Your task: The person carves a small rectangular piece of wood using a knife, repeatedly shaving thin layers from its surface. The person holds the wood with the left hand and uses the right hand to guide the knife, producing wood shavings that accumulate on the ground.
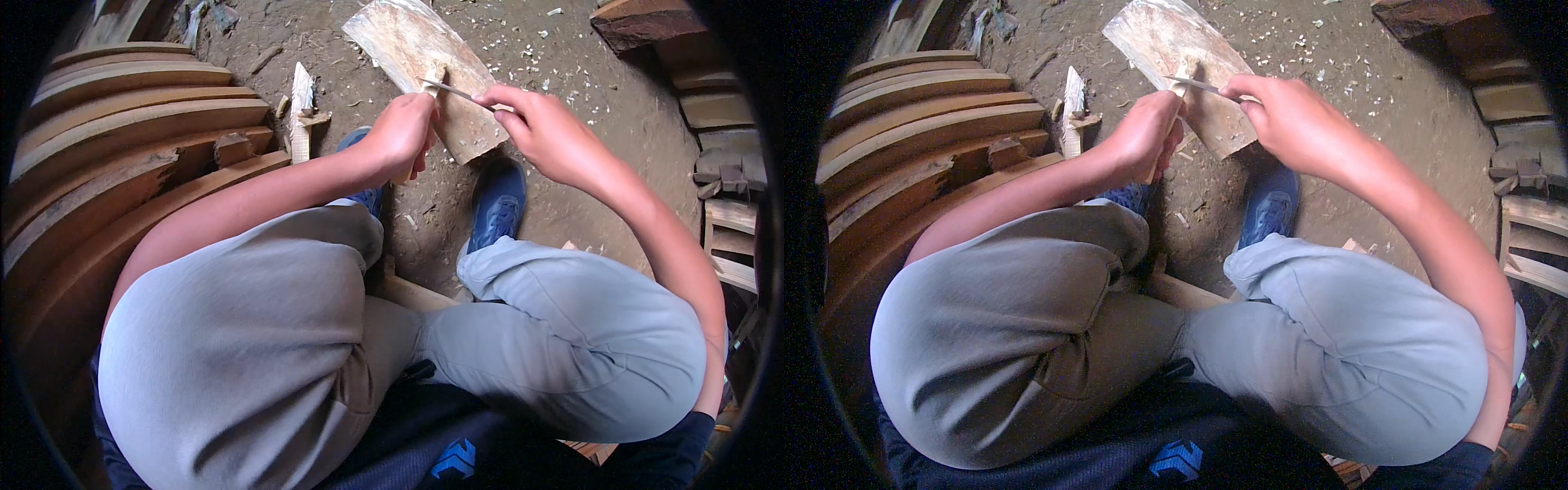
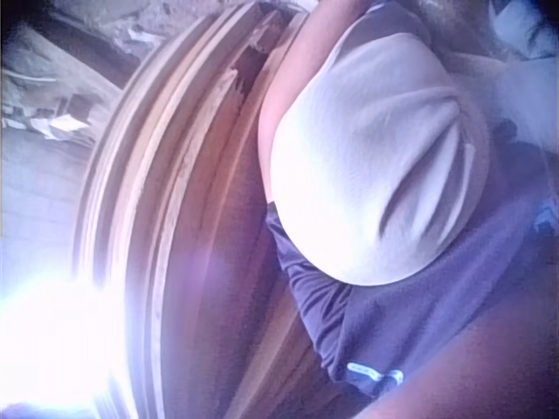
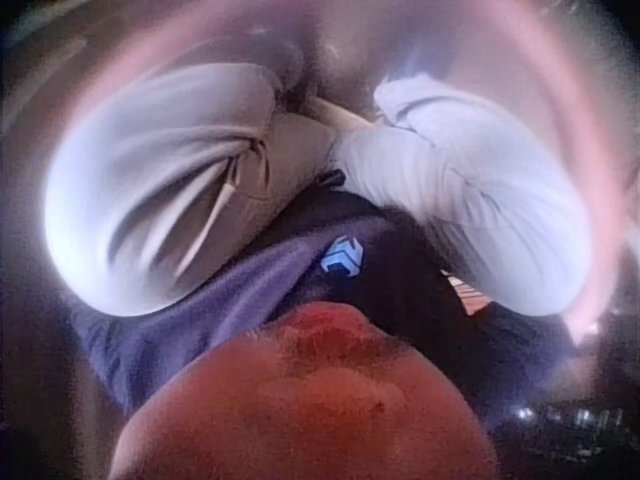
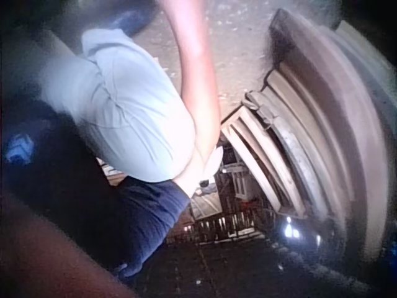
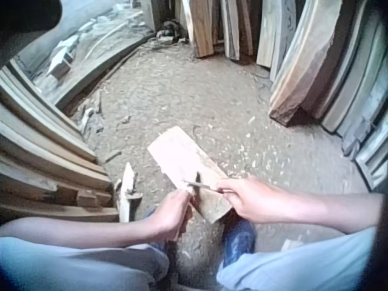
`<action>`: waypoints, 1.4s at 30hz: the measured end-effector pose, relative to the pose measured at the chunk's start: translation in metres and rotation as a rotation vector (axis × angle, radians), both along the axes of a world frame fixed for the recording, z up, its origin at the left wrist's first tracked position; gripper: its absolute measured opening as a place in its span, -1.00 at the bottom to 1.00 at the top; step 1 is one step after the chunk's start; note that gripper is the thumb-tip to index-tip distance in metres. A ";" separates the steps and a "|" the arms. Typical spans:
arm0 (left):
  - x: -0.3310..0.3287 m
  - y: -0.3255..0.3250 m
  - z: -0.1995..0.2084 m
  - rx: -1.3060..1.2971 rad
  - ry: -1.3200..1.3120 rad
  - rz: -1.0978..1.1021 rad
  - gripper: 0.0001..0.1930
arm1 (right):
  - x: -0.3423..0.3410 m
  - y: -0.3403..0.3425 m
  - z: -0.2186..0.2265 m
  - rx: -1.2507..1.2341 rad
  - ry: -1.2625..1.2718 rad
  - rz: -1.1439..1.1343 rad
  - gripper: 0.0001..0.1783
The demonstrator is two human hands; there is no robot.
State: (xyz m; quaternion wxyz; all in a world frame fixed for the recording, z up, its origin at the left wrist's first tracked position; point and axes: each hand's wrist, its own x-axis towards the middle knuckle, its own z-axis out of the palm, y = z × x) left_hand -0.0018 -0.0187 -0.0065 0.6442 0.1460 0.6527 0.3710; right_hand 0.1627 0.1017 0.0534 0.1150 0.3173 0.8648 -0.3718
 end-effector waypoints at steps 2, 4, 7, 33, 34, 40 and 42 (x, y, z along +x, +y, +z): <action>0.001 0.000 0.000 0.007 0.003 -0.001 -0.73 | 0.004 0.000 -0.004 0.001 0.020 0.004 -0.71; 0.001 0.001 -0.002 0.005 -0.009 -0.002 -0.75 | 0.007 -0.002 -0.008 0.000 0.057 -0.015 -0.72; 0.000 0.002 -0.002 0.021 0.008 -0.022 -0.75 | 0.008 -0.009 -0.015 0.063 0.121 -0.017 -0.73; 0.002 0.006 -0.004 0.042 -0.001 0.011 -0.73 | -0.014 -0.006 -0.007 0.220 0.085 0.065 -0.66; 0.001 0.005 -0.007 0.062 -0.003 0.000 -0.74 | -0.018 -0.005 -0.005 0.184 0.122 0.029 -0.65; 0.000 0.004 -0.009 0.017 0.009 0.050 -0.77 | -0.016 0.002 -0.001 0.158 0.073 0.084 -0.66; -0.001 0.005 -0.009 0.006 -0.034 0.054 -0.78 | -0.015 0.003 -0.004 0.163 0.076 0.087 -0.67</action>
